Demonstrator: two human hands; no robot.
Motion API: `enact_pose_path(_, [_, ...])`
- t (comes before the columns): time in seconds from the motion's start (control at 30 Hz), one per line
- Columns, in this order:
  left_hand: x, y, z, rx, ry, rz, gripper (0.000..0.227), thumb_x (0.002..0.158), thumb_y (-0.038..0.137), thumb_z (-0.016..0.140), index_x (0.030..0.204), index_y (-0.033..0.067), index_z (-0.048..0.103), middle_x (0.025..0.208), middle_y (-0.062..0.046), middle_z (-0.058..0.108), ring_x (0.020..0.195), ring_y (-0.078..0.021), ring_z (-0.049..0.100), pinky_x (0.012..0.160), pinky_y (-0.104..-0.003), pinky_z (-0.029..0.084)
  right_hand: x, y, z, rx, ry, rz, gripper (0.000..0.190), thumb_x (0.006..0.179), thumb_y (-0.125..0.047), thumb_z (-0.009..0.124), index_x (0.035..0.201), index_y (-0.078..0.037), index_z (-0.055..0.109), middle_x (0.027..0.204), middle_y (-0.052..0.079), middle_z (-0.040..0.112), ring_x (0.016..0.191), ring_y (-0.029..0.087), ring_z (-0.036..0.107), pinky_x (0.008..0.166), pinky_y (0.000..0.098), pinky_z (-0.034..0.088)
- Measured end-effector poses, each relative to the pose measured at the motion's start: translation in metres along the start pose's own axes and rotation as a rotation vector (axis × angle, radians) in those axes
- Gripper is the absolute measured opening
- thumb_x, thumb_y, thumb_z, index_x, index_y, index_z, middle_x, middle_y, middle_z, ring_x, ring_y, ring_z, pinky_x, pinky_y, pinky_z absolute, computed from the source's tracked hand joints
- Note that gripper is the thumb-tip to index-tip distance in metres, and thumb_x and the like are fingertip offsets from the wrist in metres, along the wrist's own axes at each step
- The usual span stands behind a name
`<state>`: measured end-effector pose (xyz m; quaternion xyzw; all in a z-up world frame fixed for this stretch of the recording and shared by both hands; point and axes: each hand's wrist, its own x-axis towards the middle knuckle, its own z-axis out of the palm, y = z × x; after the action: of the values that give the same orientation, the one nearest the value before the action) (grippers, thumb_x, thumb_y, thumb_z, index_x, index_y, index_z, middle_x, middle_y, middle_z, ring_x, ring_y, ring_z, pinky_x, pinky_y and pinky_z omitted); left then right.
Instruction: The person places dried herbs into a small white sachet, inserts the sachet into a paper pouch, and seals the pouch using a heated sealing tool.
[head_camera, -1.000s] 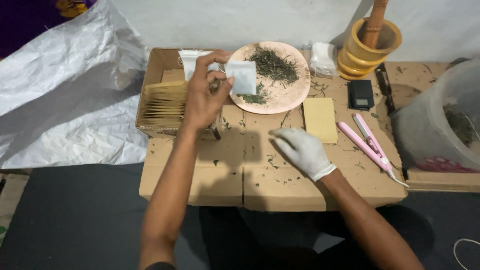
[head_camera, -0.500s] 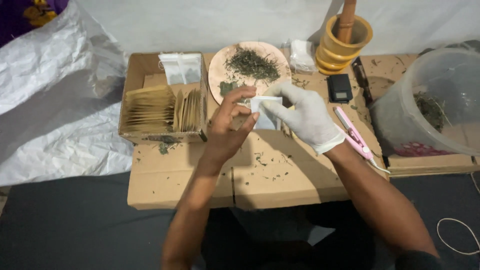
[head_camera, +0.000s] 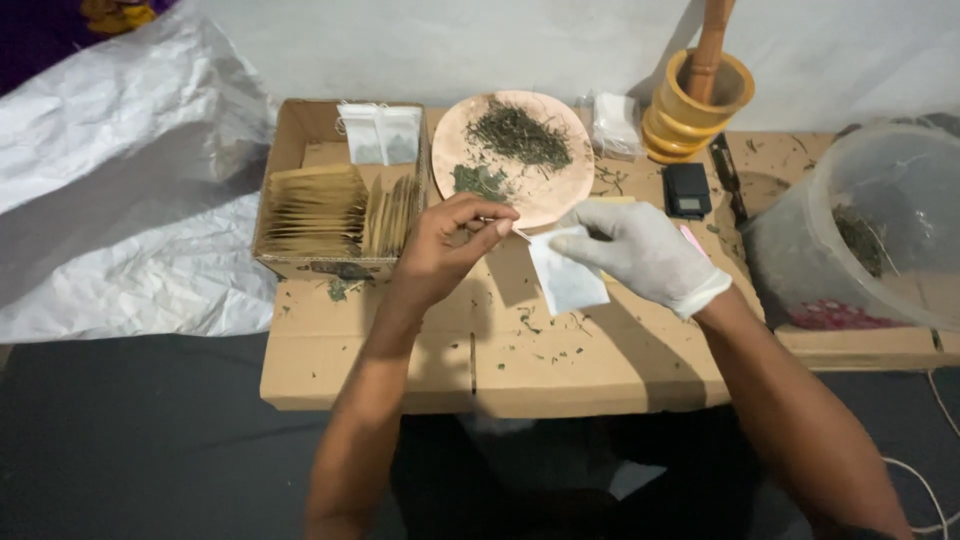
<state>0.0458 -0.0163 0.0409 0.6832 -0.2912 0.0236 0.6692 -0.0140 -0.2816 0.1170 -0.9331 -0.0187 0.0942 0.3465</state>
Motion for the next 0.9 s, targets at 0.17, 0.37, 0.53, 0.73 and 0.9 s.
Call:
enact_pose_path(0.17, [-0.015,0.015,-0.008,0.158,0.199,0.012,0.023,0.11,0.019,0.075,0.125,0.0023,0.079,0.101,-0.021,0.074,0.077,-0.0271,0.078,0.071,-0.045,0.066,0.0,0.003,-0.003,0.069,-0.014,0.102,0.019,0.099,-0.038,0.085,0.111,-0.024,0.09,0.081,0.001,0.083,0.083,0.02,0.074,0.088,0.0377,0.058])
enact_pose_path(0.37, [-0.067,-0.005,0.026,0.137,0.255,-0.398,0.025,0.112,0.032,0.068,0.121,0.0092,0.069,0.099,-0.013,0.073,0.086,-0.0278,0.077,0.073,-0.044,0.065,0.012,0.015,0.002,0.071,0.003,0.149,0.019,0.099,-0.046,0.085,0.109,-0.032,0.09,0.076,-0.005,0.078,0.08,0.017,0.071,0.093,0.0367,0.055])
enact_pose_path(0.53, [-0.094,0.001,0.075,-0.194,0.036,-0.155,0.056,0.112,0.026,0.071,0.16,0.0077,0.049,0.141,-0.026,0.067,0.129,-0.0455,0.07,0.106,-0.064,0.056,0.012,0.011,0.014,0.009,-0.019,0.145,0.016,0.102,-0.05,0.082,0.108,-0.036,0.088,0.074,-0.009,0.076,0.078,0.013,0.07,0.097,0.0363,0.049])
enact_pose_path(0.73, [-0.073,-0.003,0.08,-0.114,0.235,0.063,0.05,0.111,0.02,0.076,0.159,0.0119,0.064,0.157,-0.019,0.063,0.12,-0.0318,0.077,0.1,-0.047,0.065,0.003,0.012,0.024,0.125,-0.007,0.119,0.018,0.098,-0.04,0.087,0.112,-0.028,0.088,0.082,0.002,0.082,0.085,0.018,0.074,0.087,0.0426,0.059])
enact_pose_path(0.9, [-0.064,-0.004,0.084,-0.161,0.182,0.107,0.059,0.108,0.008,0.078,0.164,0.0114,0.06,0.165,-0.018,0.06,0.12,-0.0253,0.077,0.1,-0.044,0.065,-0.006,-0.002,0.017,0.122,-0.014,0.139,0.021,0.096,-0.043,0.088,0.111,-0.029,0.088,0.081,0.0,0.081,0.082,0.017,0.076,0.084,0.0388,0.061])
